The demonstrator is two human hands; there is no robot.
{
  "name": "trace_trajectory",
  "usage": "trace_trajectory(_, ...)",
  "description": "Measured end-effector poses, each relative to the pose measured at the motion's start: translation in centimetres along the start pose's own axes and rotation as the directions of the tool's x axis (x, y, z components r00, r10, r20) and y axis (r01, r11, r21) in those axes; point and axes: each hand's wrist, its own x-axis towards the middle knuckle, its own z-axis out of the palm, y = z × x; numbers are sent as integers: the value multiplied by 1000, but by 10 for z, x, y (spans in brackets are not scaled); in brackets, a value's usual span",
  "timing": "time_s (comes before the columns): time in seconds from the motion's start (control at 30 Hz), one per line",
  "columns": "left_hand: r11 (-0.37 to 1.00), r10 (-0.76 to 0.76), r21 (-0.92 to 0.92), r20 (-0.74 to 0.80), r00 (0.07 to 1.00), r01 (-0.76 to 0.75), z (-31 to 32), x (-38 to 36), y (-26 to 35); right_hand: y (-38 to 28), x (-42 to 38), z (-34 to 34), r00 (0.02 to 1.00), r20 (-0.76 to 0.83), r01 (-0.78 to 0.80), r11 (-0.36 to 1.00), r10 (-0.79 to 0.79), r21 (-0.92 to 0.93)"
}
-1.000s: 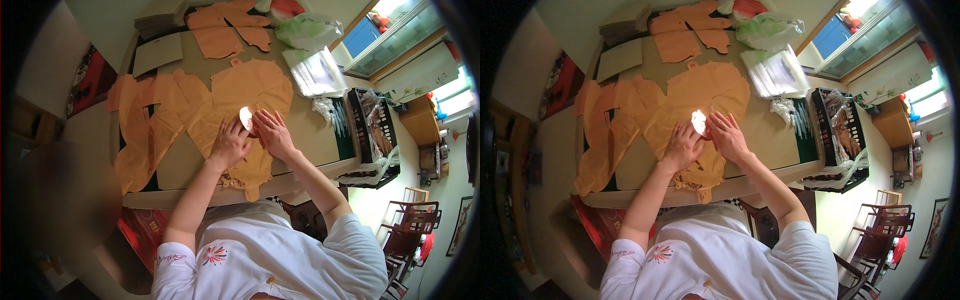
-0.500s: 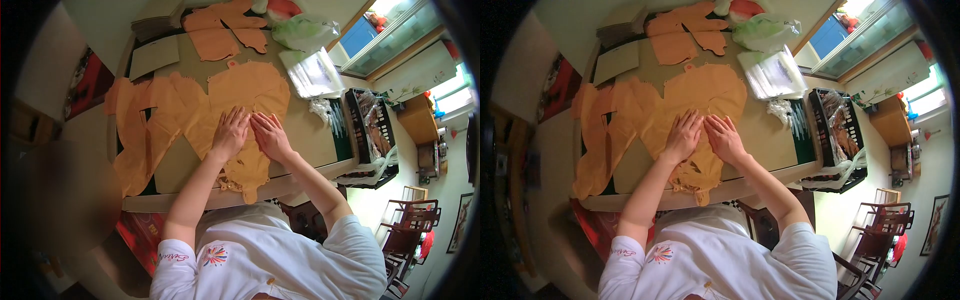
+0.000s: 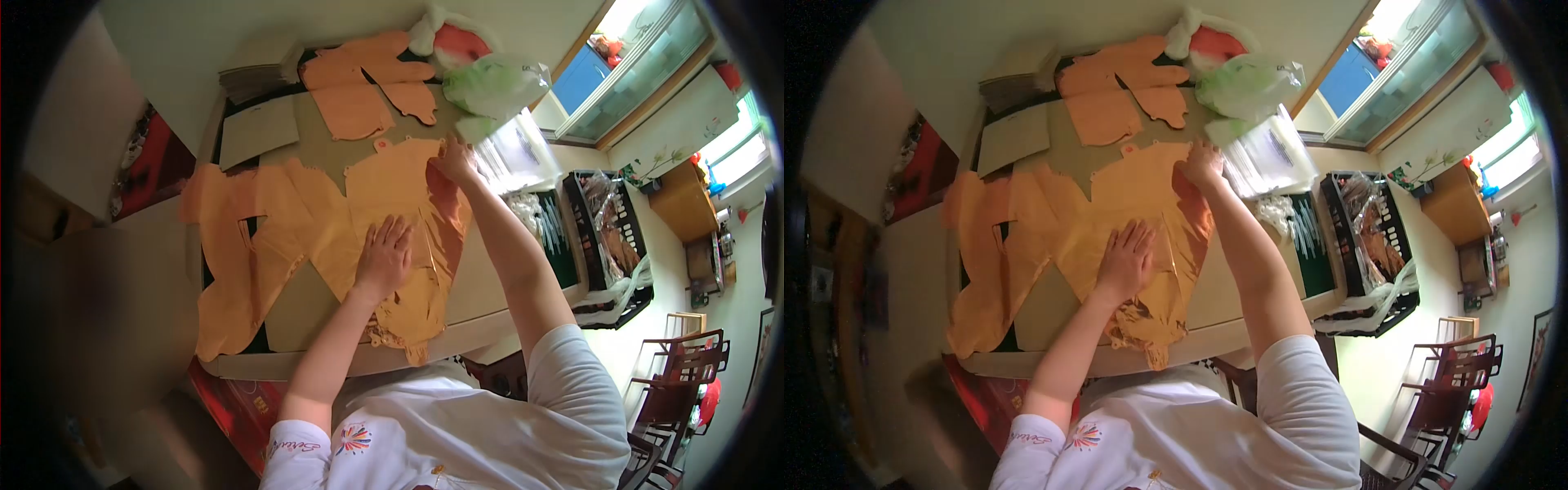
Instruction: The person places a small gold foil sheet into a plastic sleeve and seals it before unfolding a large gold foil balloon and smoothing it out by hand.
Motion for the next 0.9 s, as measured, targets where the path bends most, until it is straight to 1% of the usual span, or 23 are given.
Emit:
trace_trajectory(0.07, 1000, -8, -11, 5, 1000, 8, 1, 0, 0, 7, 33, 5, 966, 258, 2, 1000, -9, 29)
trace_trajectory(0.1, 1000, -12, -15, 1, 1000, 12, 2, 1, 0, 8, 45, 6, 923, 384, -2, 999, -14, 40)
trace_trajectory(0.13, 1000, -17, -20, 1, 1000, 17, 2, 0, 1, 11, 43, 11, 974, 208, 82, 996, -88, 40)
trace_trajectory(0.23, 1000, -23, -16, -5, 1000, 23, 1, 1, 0, 27, 71, 31, 957, 250, 66, 945, -151, 319)
trace_trajectory(0.33, 999, -31, -19, -15, 999, 31, -3, 1, 2, 6, 71, 5, 924, 367, -54, 918, -103, 394)
trace_trajectory(0.4, 999, -28, -22, -15, 999, 28, -3, 1, 3, -38, 60, -35, 907, 408, 15, 977, -103, 213)
trace_trajectory(0.43, 999, -25, -20, -15, 1000, 25, -2, 1, 2, -49, 57, -45, 899, 425, 54, 991, -101, 122)
trace_trajectory(0.47, 1000, -22, -16, -17, 1000, 22, -2, 1, 2, -45, 56, -43, 901, 423, -20, 966, -94, 256)
trace_trajectory(0.53, 1000, -25, -13, -6, 1000, 25, -3, 2, 2, -40, 52, -35, 902, 424, -160, 849, -81, 503)
trace_trajectory(0.57, 1000, -25, -9, -5, 1000, 25, -4, 2, 3, -37, 51, -31, 904, 421, -222, 759, -76, 612)
trace_trajectory(0.63, 1000, -24, -15, -11, 1000, 24, -3, 2, 2, -35, 54, -23, 909, 411, -314, 529, -73, 788)
trace_trajectory(0.67, 1000, -23, -18, -17, 1000, 23, -3, 2, 2, -32, 38, -15, 985, 171, -33, 945, -24, 326)
trace_trajectory(0.7, 1000, -25, -19, -15, 1000, 24, -3, 3, 1, -11, 33, 12, 996, 65, 54, 989, -63, 135)
trace_trajectory(0.73, 999, -27, -22, -8, 1000, 27, -3, 2, 2, 1, 30, 18, 988, 118, 103, 995, -102, -2)
trace_trajectory(0.83, 999, -32, -26, -1, 1000, 32, -3, 1, 3, 0, 22, 6, 952, 302, -100, 977, 39, 190)
trace_trajectory(0.9, 999, -30, -15, 4, 1000, 30, -4, 1, 3, -2, 19, 4, 961, 273, -133, 950, 54, 283)
